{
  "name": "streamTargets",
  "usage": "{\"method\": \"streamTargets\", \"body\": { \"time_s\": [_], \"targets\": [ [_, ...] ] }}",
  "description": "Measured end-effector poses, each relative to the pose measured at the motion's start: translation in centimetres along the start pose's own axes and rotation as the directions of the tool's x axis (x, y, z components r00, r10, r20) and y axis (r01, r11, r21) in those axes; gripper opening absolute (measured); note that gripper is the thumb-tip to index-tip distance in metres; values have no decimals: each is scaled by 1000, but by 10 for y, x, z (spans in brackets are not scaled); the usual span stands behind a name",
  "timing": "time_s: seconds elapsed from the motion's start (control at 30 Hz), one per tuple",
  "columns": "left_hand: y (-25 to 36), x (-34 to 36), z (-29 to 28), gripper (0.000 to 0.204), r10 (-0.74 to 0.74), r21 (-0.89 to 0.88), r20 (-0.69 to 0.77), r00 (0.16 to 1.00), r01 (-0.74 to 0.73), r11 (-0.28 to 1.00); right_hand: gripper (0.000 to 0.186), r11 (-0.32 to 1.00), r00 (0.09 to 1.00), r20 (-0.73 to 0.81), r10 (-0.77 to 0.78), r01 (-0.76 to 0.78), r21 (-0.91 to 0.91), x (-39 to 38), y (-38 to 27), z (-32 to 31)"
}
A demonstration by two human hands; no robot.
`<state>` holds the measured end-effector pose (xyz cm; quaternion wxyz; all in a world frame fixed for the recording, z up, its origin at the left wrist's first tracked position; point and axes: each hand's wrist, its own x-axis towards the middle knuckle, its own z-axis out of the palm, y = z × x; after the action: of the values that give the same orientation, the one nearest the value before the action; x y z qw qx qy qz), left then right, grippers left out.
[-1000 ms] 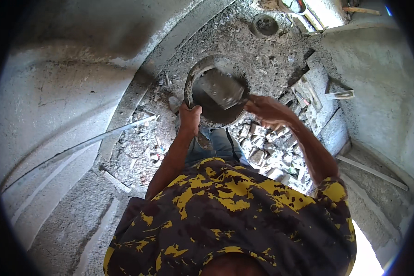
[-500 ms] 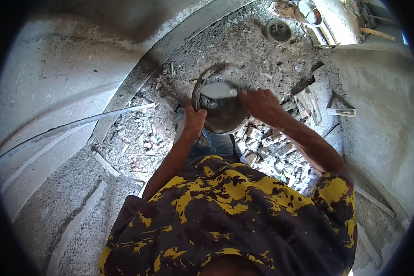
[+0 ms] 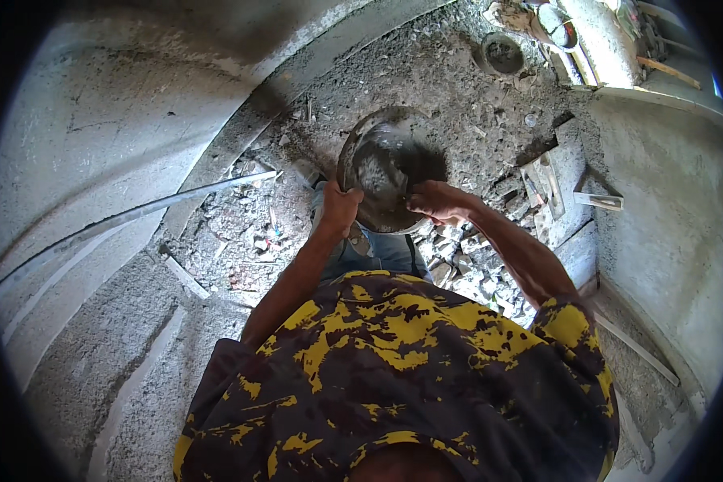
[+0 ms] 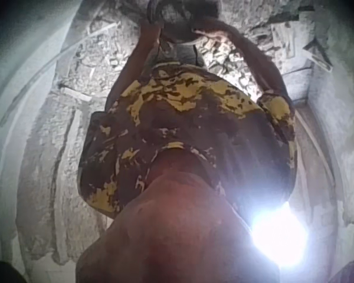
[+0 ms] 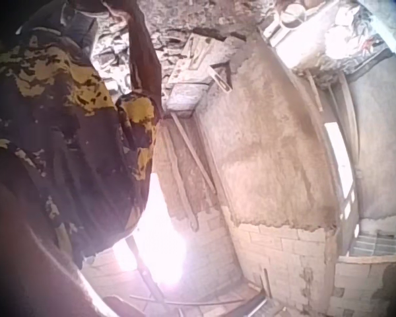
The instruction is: The person applies mortar onto a wall using a trowel and levels the wall surface with a straight edge. The person then scoops fallen mortar from the ground into a bowl, adds water using a cup, and mixes the mortar with the trowel.
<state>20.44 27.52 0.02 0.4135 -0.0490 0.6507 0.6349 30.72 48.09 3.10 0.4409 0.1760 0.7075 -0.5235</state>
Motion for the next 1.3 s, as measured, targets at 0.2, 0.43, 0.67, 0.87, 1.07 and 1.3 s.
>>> {"method": "streamTargets", "body": {
  "time_s": [0.2,0.43,0.67,0.87,1.07,1.3],
  "targets": [
    [43,16,-34,23,-81,105,-1,997,81,991,20,706,877,-273,-396,101,-701,-20,-42,-29],
    [75,74,-60,19,-5,82,-12,1000,6,997,22,845,927,-374,-43,-166,-509,29,-124,-8],
    [86,102,-106,22,-4,326,52,999,-13,945,21,847,920,-376,-113,-108,-521,80,-140,9],
    [89,113,-147,20,71,218,96,993,-91,972,19,818,922,-386,-7,-217,-533,60,-192,-11],
    [91,101,-160,21,172,245,65,983,-183,952,21,769,795,-600,-88,-329,-548,68,-189,-36],
    [69,80,-155,18,180,202,-18,983,-173,964,20,816,907,-391,-158,-103,-569,56,-189,-3]
  ]
}}
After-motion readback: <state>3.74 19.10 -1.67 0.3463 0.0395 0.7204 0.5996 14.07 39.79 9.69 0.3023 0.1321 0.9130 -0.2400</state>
